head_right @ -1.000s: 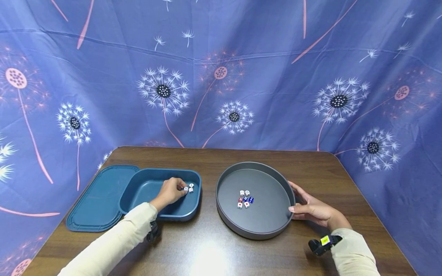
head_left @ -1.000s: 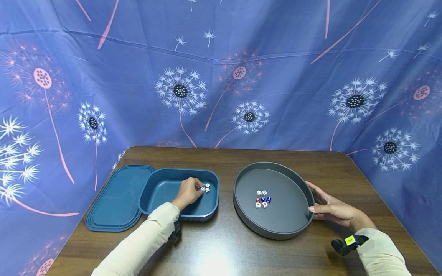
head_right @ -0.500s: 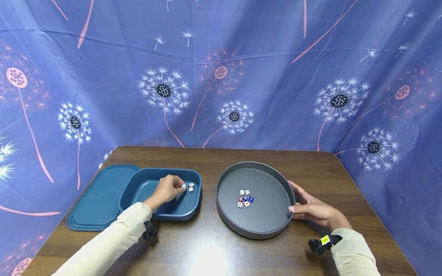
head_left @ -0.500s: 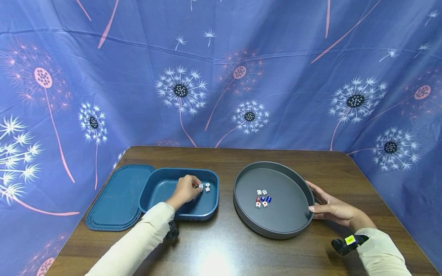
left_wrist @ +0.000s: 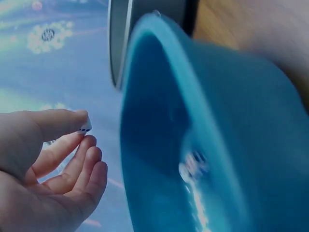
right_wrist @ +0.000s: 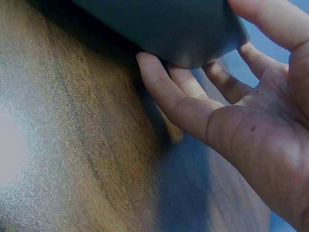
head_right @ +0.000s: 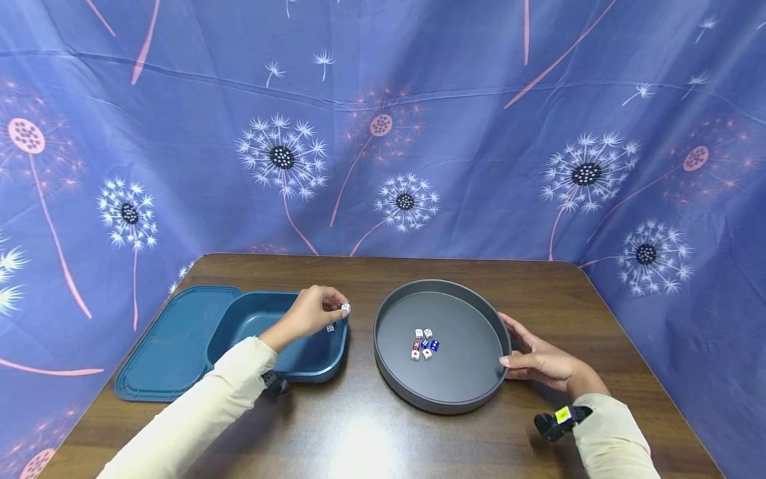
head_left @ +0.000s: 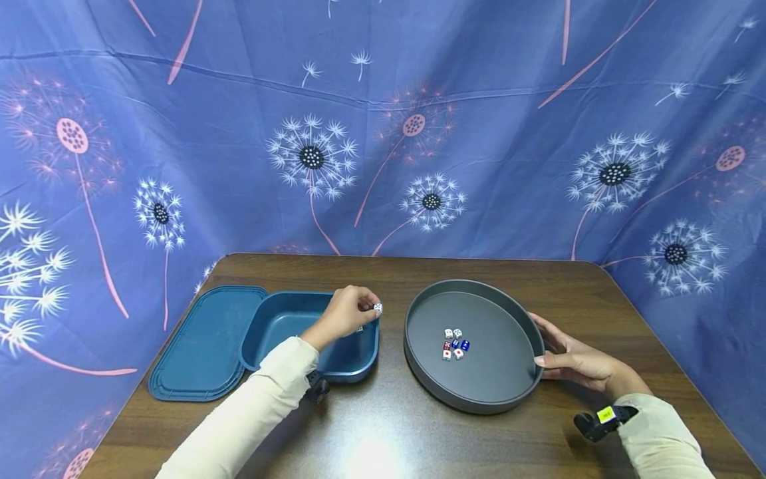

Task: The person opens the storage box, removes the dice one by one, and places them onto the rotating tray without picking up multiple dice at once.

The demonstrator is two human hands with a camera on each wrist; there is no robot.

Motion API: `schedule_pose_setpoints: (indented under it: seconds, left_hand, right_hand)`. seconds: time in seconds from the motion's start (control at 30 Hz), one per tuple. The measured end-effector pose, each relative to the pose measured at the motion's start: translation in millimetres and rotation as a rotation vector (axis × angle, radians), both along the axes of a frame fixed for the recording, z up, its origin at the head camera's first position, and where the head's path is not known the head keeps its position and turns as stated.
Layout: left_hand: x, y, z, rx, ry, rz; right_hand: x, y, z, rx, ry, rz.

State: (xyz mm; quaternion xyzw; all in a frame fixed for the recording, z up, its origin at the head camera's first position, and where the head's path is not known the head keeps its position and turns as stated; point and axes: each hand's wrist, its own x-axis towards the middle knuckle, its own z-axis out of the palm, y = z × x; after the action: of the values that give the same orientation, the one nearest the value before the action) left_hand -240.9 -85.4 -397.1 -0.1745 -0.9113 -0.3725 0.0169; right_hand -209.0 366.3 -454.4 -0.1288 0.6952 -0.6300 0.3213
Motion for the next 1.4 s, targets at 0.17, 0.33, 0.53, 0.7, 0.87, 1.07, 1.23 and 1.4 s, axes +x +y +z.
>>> schedule_pose_setpoints:
  seconds: [0.17, 0.33, 0.53, 0.7, 0.87, 1.07, 1.23, 1.4]
  left_hand:
    - [0.8, 28.3, 5.2, -0.001, 0.005, -0.081]
    - [3.6, 59.4, 4.2, -0.005, 0.022, -0.135]
    - [8.1, 94.5, -2.5, 0.003, 0.041, -0.163]
    - [10.6, 118.9, -11.4, -0.018, 0.068, -0.213]
    - [10.8, 139.8, -22.8, -0.016, 0.091, -0.238]
    - [10.8, 156.8, -30.0, -0.046, 0.097, -0.243]
    - [11.0, 166.3, -37.3, -0.087, 0.114, -0.235]
    - [11.8, 171.2, -46.5, -0.109, 0.107, -0.219]
  right_hand:
    - [0.2, 0, -0.3, 0.005, -0.003, -0.013]
    - [0.7, 1, -0.9, 0.009, 0.011, -0.014]
    - [0.7, 2, -2.7, -0.009, 0.001, -0.013]
    - [-0.3, 3, -4.1, -0.013, -0.02, -0.019]
    - [0.7, 2, -2.8, -0.011, 0.004, -0.014]
    - [0.6, 1, -1.6, -0.016, 0.007, -0.009]
    - [-1.1, 3, -4.5, -0.027, -0.019, -0.014]
    - [-2.0, 5, -7.8, -0.05, -0.026, -0.004]
